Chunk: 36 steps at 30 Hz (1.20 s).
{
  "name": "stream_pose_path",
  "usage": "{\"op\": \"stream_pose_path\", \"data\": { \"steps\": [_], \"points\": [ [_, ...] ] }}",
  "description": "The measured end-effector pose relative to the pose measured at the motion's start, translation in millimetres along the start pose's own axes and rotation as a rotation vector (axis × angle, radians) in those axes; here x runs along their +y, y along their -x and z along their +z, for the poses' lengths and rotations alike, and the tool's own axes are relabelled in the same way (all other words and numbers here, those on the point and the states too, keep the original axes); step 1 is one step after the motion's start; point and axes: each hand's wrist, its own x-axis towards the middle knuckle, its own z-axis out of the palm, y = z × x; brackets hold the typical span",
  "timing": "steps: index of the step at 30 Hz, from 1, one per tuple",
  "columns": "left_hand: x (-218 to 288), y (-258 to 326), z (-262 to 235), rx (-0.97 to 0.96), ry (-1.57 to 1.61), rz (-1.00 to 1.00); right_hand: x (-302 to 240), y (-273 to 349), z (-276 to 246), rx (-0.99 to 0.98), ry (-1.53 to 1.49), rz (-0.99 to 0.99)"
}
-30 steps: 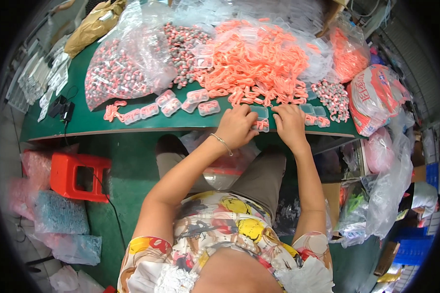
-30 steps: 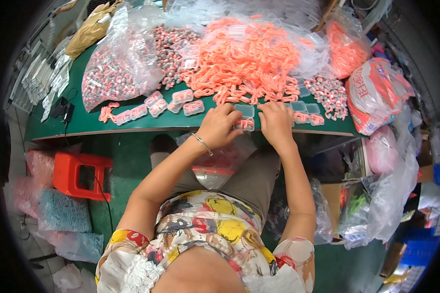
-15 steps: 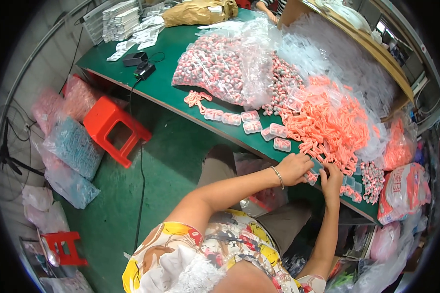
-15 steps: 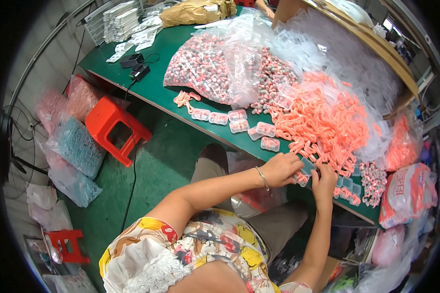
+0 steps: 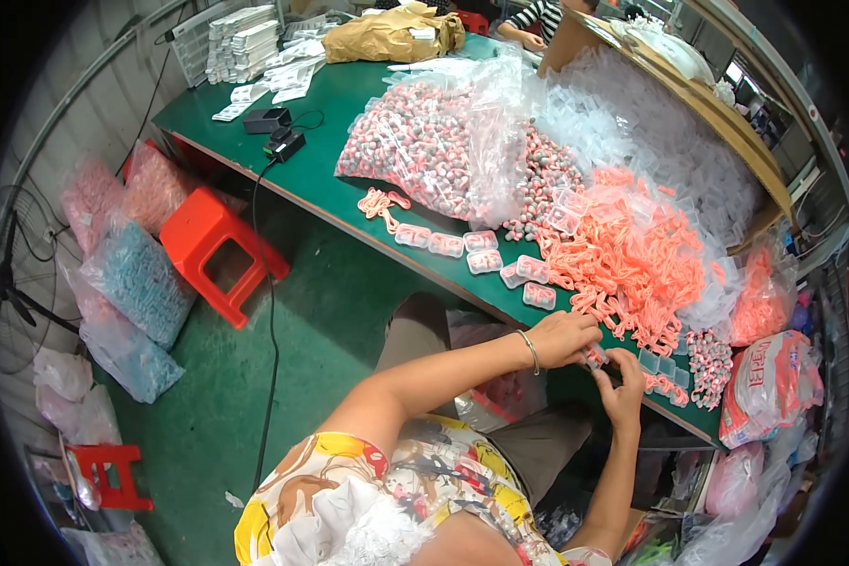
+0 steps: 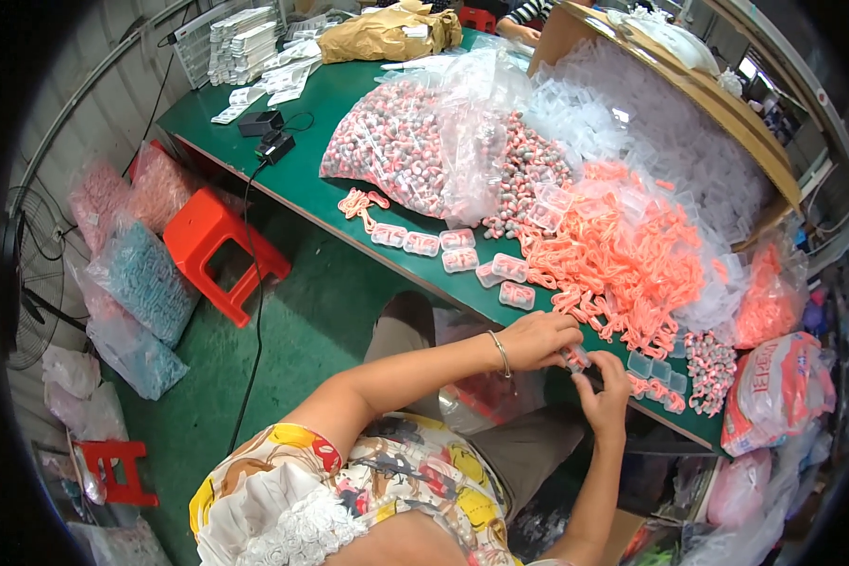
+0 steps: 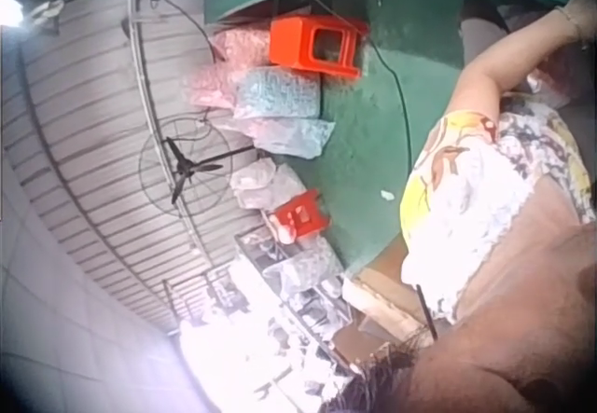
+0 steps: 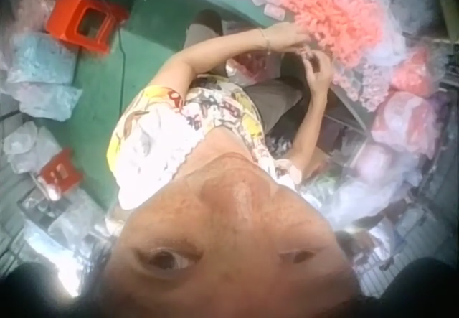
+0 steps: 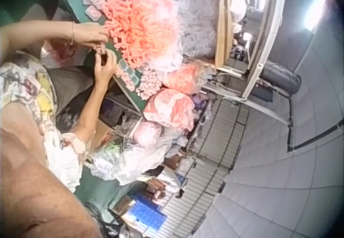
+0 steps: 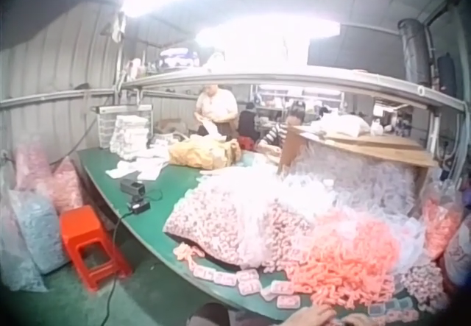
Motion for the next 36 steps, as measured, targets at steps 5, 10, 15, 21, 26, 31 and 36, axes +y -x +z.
{"op": "stream_pose_path", "data": {
  "steps": [5,10,15,21,26,31,36],
  "points": [
    [-3.0,0.5,4.9,0.062,-0.051,0.065,-7.3,6.0,13.4,0.071,0.140,-0.079],
    [-9.1,-2.7,15.0,0.119,-0.083,0.098,6.9,4.8,21.3,0.118,0.128,-0.062],
    [-11.5,-3.2,19.8,0.150,0.012,0.091,11.6,2.3,23.9,0.142,0.116,-0.065],
    [-14.2,-3.9,17.2,0.172,0.079,0.098,12.8,0.2,28.1,0.157,0.058,-0.015],
    [-14.0,-1.3,15.8,0.162,0.040,0.045,14.2,-4.5,31.2,0.172,0.023,-0.020],
    [-7.1,1.3,1.6,0.202,0.044,0.049,12.4,-6.7,33.6,0.186,-0.006,-0.017],
    [-8.4,4.3,-5.9,0.139,-0.065,0.055,10.2,-9.8,34.8,0.147,0.007,-0.030]
  ]
}}
